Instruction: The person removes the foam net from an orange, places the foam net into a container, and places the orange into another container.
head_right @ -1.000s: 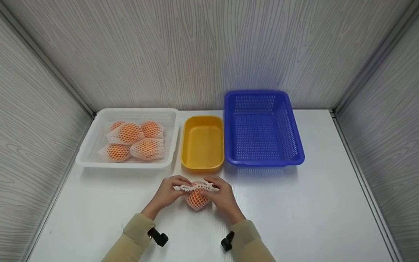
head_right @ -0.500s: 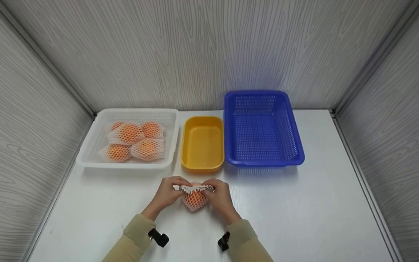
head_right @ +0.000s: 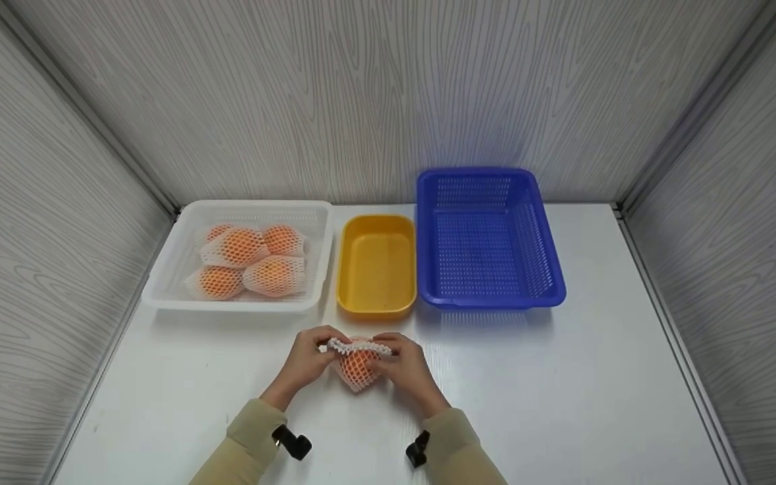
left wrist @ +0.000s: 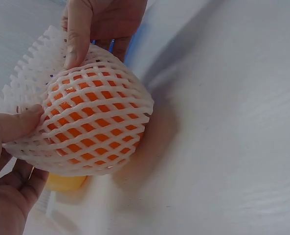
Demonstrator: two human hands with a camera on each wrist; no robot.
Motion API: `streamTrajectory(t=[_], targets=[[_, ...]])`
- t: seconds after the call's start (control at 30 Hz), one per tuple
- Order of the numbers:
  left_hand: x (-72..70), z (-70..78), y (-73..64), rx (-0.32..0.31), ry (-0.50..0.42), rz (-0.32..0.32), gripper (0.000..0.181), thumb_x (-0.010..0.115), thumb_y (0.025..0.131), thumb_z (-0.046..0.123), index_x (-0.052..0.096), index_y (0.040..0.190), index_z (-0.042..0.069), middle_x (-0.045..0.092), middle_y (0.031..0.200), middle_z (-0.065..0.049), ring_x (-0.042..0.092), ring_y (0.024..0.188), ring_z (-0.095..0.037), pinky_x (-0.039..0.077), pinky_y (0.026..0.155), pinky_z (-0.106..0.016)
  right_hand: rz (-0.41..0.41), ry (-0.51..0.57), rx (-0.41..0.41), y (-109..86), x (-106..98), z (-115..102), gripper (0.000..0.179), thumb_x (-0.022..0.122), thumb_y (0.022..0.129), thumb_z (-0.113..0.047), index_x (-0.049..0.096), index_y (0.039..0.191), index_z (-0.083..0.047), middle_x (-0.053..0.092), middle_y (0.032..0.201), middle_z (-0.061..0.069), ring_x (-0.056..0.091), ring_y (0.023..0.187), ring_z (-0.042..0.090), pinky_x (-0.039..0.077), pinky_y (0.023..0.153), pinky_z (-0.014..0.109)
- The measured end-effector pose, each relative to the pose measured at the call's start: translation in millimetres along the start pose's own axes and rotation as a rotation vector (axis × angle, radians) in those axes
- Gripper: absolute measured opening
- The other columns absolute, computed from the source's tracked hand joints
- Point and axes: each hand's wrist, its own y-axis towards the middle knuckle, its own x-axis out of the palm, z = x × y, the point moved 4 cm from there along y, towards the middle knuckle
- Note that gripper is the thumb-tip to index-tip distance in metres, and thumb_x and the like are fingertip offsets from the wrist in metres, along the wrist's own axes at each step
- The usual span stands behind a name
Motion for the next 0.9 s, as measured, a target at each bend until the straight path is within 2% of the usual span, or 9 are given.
streamTrajectory(t=[0.1, 0.2, 0.3, 0.43, 0.57, 0.73, 0.8, 0.9], targets=[[-0.6, -0.2, 0.1, 0.021, -0.011, -0.004, 0.026, 0.068, 0.077, -0.011, 0.075, 0.091, 0.009, 0.068, 0.089, 0.003, 0.06, 0.083, -0.015, 0.05, 0.072, -0.029, 0.042, -0.005, -0.041, 3.4, 1, 5, 0.014, 0.08, 0.08, -0.007, 0.077, 0.093, -0.002, 0.068, 0.109, 0.011, 0.062, 0.104, 0.027, 0.051, 0.086, 0.039], [-1.5, -1.4, -0.6, 0.015, -0.015, -0.032, 0.023, 0.076, 0.08, 0.0, 0.074, 0.101, 0.008, 0.065, 0.099, 0.0, 0.06, 0.093, -0.017, 0.051, 0.079, -0.035, 0.089, 0.003, -0.068, 4.7, 0, 6, 0.011, 0.08, 0.08, -0.004, 0.077, 0.09, -0.003, 0.07, 0.1, 0.008, 0.064, 0.097, 0.025, 0.053, 0.08, 0.032], [-1.5, -5.0, -2.6, -0.039, -0.002, -0.08, 0.037, 0.081, 0.081, 0.016, 0.069, 0.115, 0.005, 0.062, 0.113, -0.003, 0.058, 0.107, -0.02, 0.049, 0.088, -0.041, 0.134, -0.032, -0.068, 4.2, 0, 5, 0.013, 0.079, 0.08, -0.004, 0.075, 0.093, -0.004, 0.072, 0.095, 0.007, 0.065, 0.09, 0.021, 0.052, 0.073, 0.027], [-0.1, -9.0, -5.6, -0.124, 0.013, -0.148, 0.049, 0.078, 0.086, 0.03, 0.064, 0.125, 0.006, 0.06, 0.126, -0.007, 0.055, 0.118, -0.024, 0.046, 0.096, -0.044, 0.177, -0.065, -0.038, 3.4, 0, 2, 0.013, 0.08, 0.08, -0.003, 0.075, 0.091, -0.004, 0.072, 0.088, 0.005, 0.06, 0.077, 0.014, 0.048, 0.063, 0.024], [2.1, -9.6, -5.9, -0.136, -0.018, -0.166, 0.036, 0.076, 0.087, 0.027, 0.07, 0.117, 0.009, 0.066, 0.119, -0.003, 0.058, 0.112, -0.021, 0.046, 0.095, -0.044, 0.186, -0.055, -0.033, 3.2, 1, 0, 0.011, 0.079, 0.079, 0.0, 0.075, 0.088, -0.004, 0.071, 0.085, 0.004, 0.056, 0.071, 0.011, 0.046, 0.061, 0.023], [2.0, -5.2, -2.7, -0.087, -0.006, -0.12, 0.017, 0.079, 0.082, 0.012, 0.077, 0.098, 0.009, 0.069, 0.104, 0.002, 0.062, 0.102, -0.019, 0.048, 0.092, -0.042, 0.157, 0.002, -0.047, 1.8, 1, 1, 0.013, 0.078, 0.08, 0.002, 0.074, 0.091, -0.005, 0.071, 0.088, 0.005, 0.058, 0.075, 0.011, 0.048, 0.064, 0.023], [1.8, -2.3, -1.7, -0.065, 0.019, -0.103, 0.014, 0.077, 0.081, 0.004, 0.079, 0.095, 0.006, 0.069, 0.102, 0.002, 0.063, 0.101, -0.019, 0.049, 0.092, -0.042, 0.134, 0.037, -0.052, 1.3, 2, 2, 0.017, 0.078, 0.08, 0.002, 0.074, 0.095, -0.004, 0.07, 0.093, 0.007, 0.061, 0.081, 0.015, 0.051, 0.069, 0.026], [2.0, 0.8, -1.3, -0.037, 0.035, -0.083, 0.015, 0.074, 0.079, -0.003, 0.079, 0.092, 0.005, 0.069, 0.098, 0.002, 0.064, 0.098, -0.018, 0.05, 0.09, -0.039, 0.086, 0.08, -0.062, -1.4, 1, -7, 0.028, 0.079, 0.079, 0.002, 0.071, 0.106, 0.002, 0.068, 0.105, 0.014, 0.063, 0.098, 0.028, 0.052, 0.085, 0.038]])
